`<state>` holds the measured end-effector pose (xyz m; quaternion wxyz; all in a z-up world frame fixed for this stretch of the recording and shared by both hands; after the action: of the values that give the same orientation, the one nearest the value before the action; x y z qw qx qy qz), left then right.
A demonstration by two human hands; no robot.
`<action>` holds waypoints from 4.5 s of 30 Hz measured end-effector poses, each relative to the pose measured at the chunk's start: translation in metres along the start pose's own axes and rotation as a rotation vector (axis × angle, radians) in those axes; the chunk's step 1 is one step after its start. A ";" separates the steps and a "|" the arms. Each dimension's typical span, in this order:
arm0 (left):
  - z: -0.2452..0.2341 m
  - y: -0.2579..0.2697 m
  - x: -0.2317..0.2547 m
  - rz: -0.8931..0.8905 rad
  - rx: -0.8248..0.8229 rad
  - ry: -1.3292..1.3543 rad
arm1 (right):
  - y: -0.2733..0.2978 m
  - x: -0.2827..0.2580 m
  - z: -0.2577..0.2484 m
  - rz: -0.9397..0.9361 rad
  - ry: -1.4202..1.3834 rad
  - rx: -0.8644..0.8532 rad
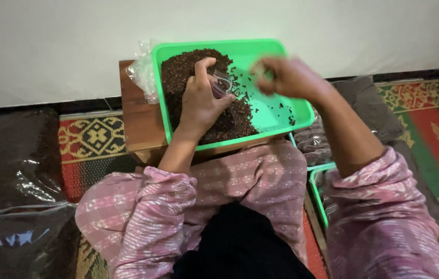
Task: The person scoops cloves from a green tray into small plastic bags by hand, then seals each bag and places it into another green tray.
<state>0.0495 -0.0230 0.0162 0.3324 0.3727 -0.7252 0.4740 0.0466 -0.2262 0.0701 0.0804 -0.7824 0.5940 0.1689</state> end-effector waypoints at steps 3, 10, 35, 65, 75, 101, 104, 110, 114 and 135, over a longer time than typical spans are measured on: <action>0.003 -0.003 -0.014 -0.025 -0.005 -0.043 | 0.007 0.089 0.064 0.172 -0.158 -0.120; -0.003 -0.002 -0.008 -0.003 0.011 0.002 | 0.000 0.071 0.108 0.179 -0.288 -0.068; 0.003 -0.005 -0.001 0.052 0.094 -0.122 | -0.019 -0.077 -0.035 -0.215 0.043 0.213; -0.001 0.000 -0.006 0.073 0.098 0.045 | 0.000 -0.082 -0.009 -0.300 -0.097 0.329; -0.003 0.002 0.005 0.156 0.252 -0.058 | 0.016 -0.118 0.000 -0.419 0.114 0.343; 0.009 0.018 0.008 -0.178 -0.295 0.988 | 0.036 -0.094 -0.047 -0.452 0.124 0.278; 0.015 0.021 0.000 -0.188 -0.306 1.063 | 0.043 -0.099 -0.052 -0.463 0.151 0.327; 0.018 0.017 0.002 -0.223 -0.238 1.100 | 0.046 -0.109 -0.051 -0.485 0.042 0.377; 0.016 0.017 -0.007 -0.214 -0.214 1.083 | 0.045 -0.107 -0.051 -0.432 -0.041 0.388; 0.006 0.010 0.031 0.058 -0.187 0.806 | 0.045 -0.092 -0.030 -0.428 -0.187 0.381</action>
<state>0.0252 -0.0325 0.0356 0.6089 0.1046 -0.5871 0.5231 -0.0136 -0.1656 0.1342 0.3137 -0.8418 0.4265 0.1051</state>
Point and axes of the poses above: each hand's wrist, its own y-axis away from the middle knuckle, its own z-axis out of the palm, x = y × z, the point moved 7 cm from there along -y, towards the middle knuckle, and after that the axes turned 5 degrees about y, right-handed, at the moved point
